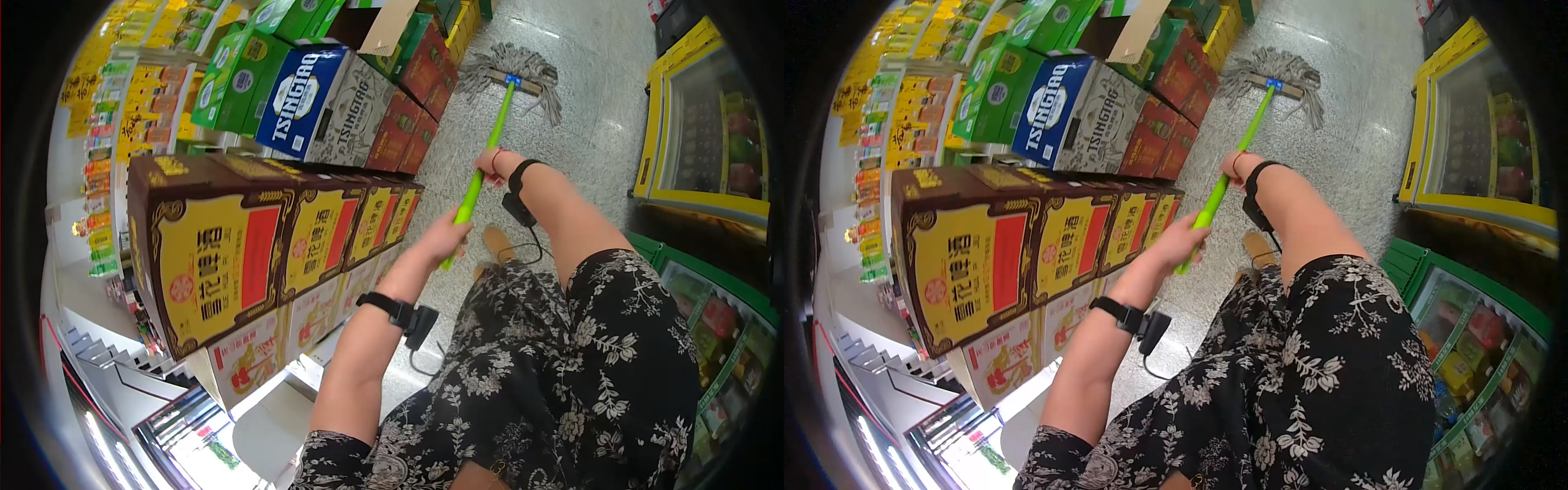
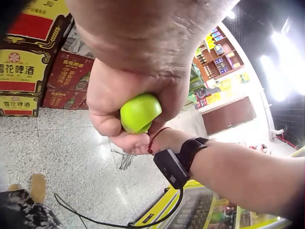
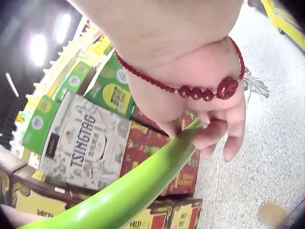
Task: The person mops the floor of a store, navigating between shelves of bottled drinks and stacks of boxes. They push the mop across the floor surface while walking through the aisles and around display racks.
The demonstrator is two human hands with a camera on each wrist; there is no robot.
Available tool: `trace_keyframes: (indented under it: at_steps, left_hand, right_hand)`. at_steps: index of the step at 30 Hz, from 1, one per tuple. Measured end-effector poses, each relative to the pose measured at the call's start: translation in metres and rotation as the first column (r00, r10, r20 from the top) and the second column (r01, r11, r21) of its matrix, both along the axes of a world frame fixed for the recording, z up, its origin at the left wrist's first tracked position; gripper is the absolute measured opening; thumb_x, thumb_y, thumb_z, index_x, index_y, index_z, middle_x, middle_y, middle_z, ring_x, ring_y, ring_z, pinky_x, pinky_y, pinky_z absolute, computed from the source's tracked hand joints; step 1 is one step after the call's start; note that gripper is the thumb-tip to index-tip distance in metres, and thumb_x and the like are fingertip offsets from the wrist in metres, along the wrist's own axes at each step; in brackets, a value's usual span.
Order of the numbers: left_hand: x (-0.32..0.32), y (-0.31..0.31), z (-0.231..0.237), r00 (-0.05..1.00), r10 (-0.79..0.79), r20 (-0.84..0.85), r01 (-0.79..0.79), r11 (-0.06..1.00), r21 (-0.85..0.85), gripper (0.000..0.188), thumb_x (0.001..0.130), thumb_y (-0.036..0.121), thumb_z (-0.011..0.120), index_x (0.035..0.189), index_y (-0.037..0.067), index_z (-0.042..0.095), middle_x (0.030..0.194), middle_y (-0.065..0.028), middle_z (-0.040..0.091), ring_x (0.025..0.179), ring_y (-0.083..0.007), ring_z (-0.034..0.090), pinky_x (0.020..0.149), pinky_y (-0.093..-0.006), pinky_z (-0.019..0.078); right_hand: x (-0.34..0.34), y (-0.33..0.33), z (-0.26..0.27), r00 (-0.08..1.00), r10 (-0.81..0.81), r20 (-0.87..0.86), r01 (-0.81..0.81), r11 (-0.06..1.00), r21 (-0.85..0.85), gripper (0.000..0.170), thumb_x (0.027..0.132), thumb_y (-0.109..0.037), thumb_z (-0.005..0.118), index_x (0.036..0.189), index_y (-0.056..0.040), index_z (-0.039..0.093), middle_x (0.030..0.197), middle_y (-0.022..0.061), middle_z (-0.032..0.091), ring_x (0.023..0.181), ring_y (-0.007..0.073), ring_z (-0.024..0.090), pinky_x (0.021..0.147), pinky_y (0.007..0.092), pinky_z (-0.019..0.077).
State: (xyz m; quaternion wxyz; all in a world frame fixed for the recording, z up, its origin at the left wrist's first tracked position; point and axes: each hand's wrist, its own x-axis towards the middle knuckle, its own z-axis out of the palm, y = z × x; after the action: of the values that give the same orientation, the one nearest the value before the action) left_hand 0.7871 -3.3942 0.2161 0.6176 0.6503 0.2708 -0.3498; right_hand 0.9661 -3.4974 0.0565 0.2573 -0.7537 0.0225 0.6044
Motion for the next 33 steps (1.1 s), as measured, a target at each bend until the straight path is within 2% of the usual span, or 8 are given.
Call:
trace_keyframes:
  at_steps: [12,14,15,18,20,24,29,33]
  left_hand:
    - [0.050,-0.014,-0.029,1.000,-0.002,0.021,0.003,1.000,-0.017,0.042,0.085,0.018,0.056,0.122,0.006,0.041,0.078,-0.0028,0.048,0.064,-0.0095,0.047,0.046,-0.0237,0.0407]
    - [0.030,-0.010,-0.032,0.996,-0.095,0.000,0.094,0.994,0.055,0.052,0.084,0.020,0.058,0.129,0.006,0.036,0.079,-0.0032,0.048,0.066,-0.0099,0.047,0.047,-0.0241,0.0407]
    - [0.018,-0.007,-0.029,0.994,-0.107,0.018,0.105,0.992,0.062,0.062,0.083,0.021,0.059,0.135,0.008,0.028,0.079,-0.0039,0.049,0.062,-0.0109,0.047,0.047,-0.0244,0.0408]
    - [-0.037,0.007,-0.024,0.988,-0.133,-0.074,0.141,0.984,0.108,0.067,0.083,0.022,0.060,0.138,0.008,0.024,0.080,-0.0046,0.050,0.055,-0.0113,0.046,0.047,-0.0246,0.0411]
    - [-0.088,0.021,-0.027,0.984,-0.149,-0.094,0.161,0.978,0.133,0.070,0.082,0.025,0.060,0.139,0.010,0.022,0.079,-0.0064,0.052,0.053,-0.0126,0.047,0.047,-0.0264,0.0417]
    - [-0.187,0.041,0.003,0.972,-0.163,-0.167,0.191,0.967,0.171,0.070,0.083,0.025,0.060,0.140,0.010,0.021,0.078,-0.0045,0.051,0.051,-0.0107,0.046,0.047,-0.0251,0.0413]
    - [-0.320,0.060,0.030,0.957,-0.079,-0.281,0.120,0.984,0.132,0.067,0.084,0.024,0.058,0.140,0.016,0.023,0.077,-0.0023,0.050,0.053,-0.0098,0.046,0.049,-0.0241,0.0414]
    - [-0.423,0.055,0.050,0.966,-0.030,-0.257,0.071,0.986,0.150,0.066,0.083,0.029,0.059,0.139,0.017,0.025,0.068,-0.0025,0.048,0.052,-0.0118,0.046,0.050,-0.0263,0.0418]
  right_hand:
    - [0.042,-0.016,-0.018,0.985,-0.155,0.076,0.160,0.985,-0.065,0.037,0.090,-0.038,0.045,0.082,-0.0039,0.055,0.059,0.0038,0.051,0.046,0.0155,0.047,0.046,0.0366,0.0483]
    - [0.025,-0.013,-0.073,0.967,0.182,0.178,-0.177,0.983,-0.047,0.038,0.089,-0.041,0.045,0.082,-0.0046,0.055,0.056,0.0039,0.050,0.041,0.0153,0.044,0.045,0.0366,0.0474]
    - [0.008,-0.009,-0.007,0.991,-0.077,0.105,0.086,0.993,-0.077,0.037,0.089,-0.040,0.047,0.087,-0.0043,0.056,0.058,0.0065,0.054,0.041,0.0190,0.048,0.045,0.0386,0.0480]
    - [-0.046,0.003,-0.016,0.976,0.115,0.184,-0.088,0.985,-0.149,0.041,0.088,-0.042,0.046,0.095,-0.0032,0.057,0.063,0.0091,0.058,0.050,0.0237,0.057,0.049,0.0397,0.0496]
    - [-0.093,0.013,-0.004,0.816,0.449,0.364,-0.413,0.893,-0.176,0.037,0.091,-0.030,0.036,0.107,-0.0075,0.061,0.113,0.0149,0.057,0.105,0.0276,0.055,0.082,0.0422,0.0472]
    - [-0.172,0.031,0.065,0.595,0.771,0.227,-0.788,0.616,-0.027,0.042,0.091,-0.037,0.038,0.106,-0.0053,0.060,0.104,0.0143,0.061,0.094,0.0282,0.059,0.077,0.0412,0.0490]
    - [-0.279,0.047,0.069,0.770,0.626,-0.123,-0.602,0.777,0.185,0.052,0.091,-0.043,0.032,0.099,0.0001,0.061,0.081,0.0149,0.066,0.070,0.0251,0.062,0.066,0.0414,0.0514]
    - [-0.364,0.057,0.076,0.657,0.700,-0.279,-0.673,0.712,0.203,0.067,0.086,-0.056,0.036,0.098,0.0049,0.061,0.089,0.0139,0.064,0.065,0.0228,0.060,0.064,0.0378,0.0503]
